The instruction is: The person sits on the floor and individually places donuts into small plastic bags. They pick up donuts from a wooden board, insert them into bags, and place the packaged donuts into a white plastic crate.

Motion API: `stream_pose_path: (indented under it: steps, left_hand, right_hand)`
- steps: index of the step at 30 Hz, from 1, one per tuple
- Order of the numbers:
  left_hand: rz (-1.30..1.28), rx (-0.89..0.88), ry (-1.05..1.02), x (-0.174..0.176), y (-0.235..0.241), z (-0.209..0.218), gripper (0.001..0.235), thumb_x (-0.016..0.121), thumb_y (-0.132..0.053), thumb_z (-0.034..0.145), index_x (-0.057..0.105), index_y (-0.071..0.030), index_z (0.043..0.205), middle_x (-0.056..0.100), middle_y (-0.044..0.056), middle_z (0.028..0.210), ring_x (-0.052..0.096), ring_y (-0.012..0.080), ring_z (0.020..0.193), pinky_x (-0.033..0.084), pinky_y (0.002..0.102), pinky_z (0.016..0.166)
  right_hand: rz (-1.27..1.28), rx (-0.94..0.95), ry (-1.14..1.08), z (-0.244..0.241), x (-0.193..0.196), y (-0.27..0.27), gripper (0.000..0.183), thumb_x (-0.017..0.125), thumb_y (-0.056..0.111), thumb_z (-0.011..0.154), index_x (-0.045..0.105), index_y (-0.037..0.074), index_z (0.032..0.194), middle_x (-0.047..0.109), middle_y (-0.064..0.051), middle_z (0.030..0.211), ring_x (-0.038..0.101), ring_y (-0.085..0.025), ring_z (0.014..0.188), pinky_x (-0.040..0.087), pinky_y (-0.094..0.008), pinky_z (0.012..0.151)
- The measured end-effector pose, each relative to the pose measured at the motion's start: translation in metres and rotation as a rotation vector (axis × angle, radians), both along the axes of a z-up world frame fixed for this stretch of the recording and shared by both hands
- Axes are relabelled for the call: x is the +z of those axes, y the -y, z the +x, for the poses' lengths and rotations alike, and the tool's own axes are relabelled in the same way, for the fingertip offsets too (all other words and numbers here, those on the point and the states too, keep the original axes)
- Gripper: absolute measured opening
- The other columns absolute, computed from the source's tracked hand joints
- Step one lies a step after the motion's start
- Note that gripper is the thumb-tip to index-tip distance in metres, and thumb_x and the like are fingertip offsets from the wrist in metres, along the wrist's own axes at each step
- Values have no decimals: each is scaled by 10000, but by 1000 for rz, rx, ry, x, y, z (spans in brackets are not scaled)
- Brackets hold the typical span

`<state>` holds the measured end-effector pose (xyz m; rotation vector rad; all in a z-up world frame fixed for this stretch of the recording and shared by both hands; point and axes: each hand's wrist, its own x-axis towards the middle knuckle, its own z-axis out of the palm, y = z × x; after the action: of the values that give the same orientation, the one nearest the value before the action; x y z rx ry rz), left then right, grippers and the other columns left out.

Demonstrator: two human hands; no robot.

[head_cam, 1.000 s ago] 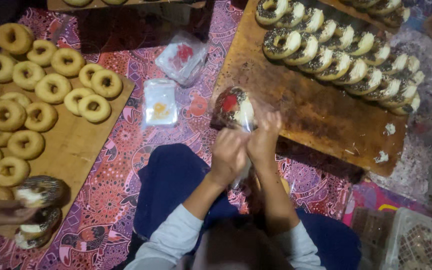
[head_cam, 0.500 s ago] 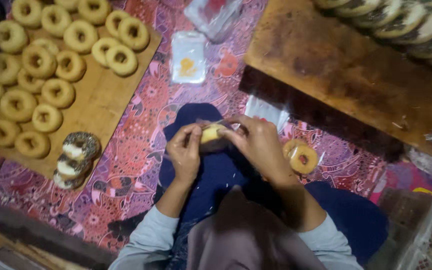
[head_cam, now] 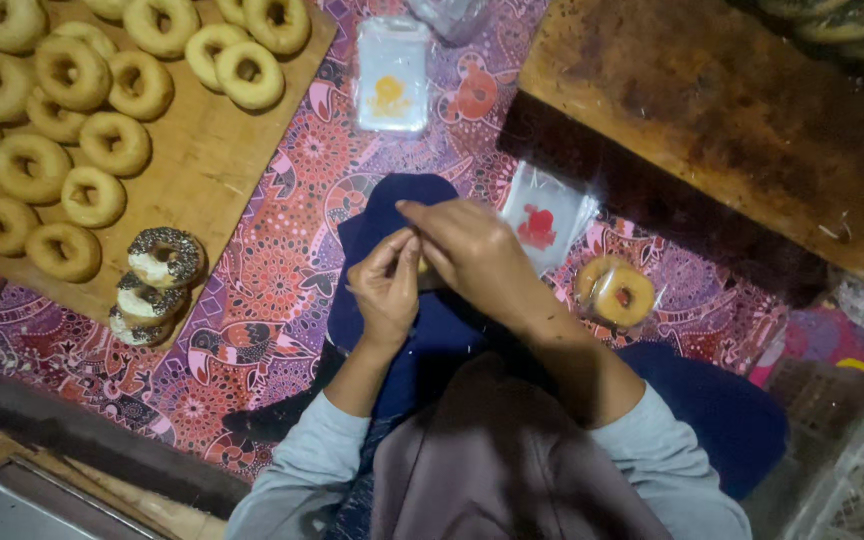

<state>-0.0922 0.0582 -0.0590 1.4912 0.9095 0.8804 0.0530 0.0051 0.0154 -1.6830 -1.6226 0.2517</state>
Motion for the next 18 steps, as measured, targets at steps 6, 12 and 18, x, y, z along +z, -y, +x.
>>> stream_pose_path:
  steps: [6, 12, 18]
  left_hand:
    - [-83, 154, 231, 23, 9, 8, 186, 593, -31, 1060, 711, 70, 1164, 756, 141, 1102, 716, 160, 1032, 570, 295, 964]
    - [407, -126, -82, 37, 40, 7, 211, 633, -178, 1055, 742, -37, 1168, 722, 185, 1269, 691, 286, 1273, 521, 363, 1150]
    - [-834, -68, 302, 2, -18, -7, 652, 417, -486, 1091, 633, 53, 1388, 651, 189, 1239, 584, 316, 1143, 454, 452, 1050]
  right_hand:
    - [-607, -456, -182, 63, -16, 18, 443, 683, 60, 909, 609, 61, 1346, 666, -154, 1230, 655, -289, 1118, 531, -391, 949]
    - [-255, -129, -1155, 0, -79, 87, 635, 661, 127, 987, 386, 31, 1551, 512, -159, 1533, 483, -252, 1431, 414, -384, 1173]
    - [-343, -165, -1586, -6, -111, 70, 494, 532, 253, 1032, 496, 26, 1470, 603, -96, 1389, 590, -224, 1288, 526, -385, 1057]
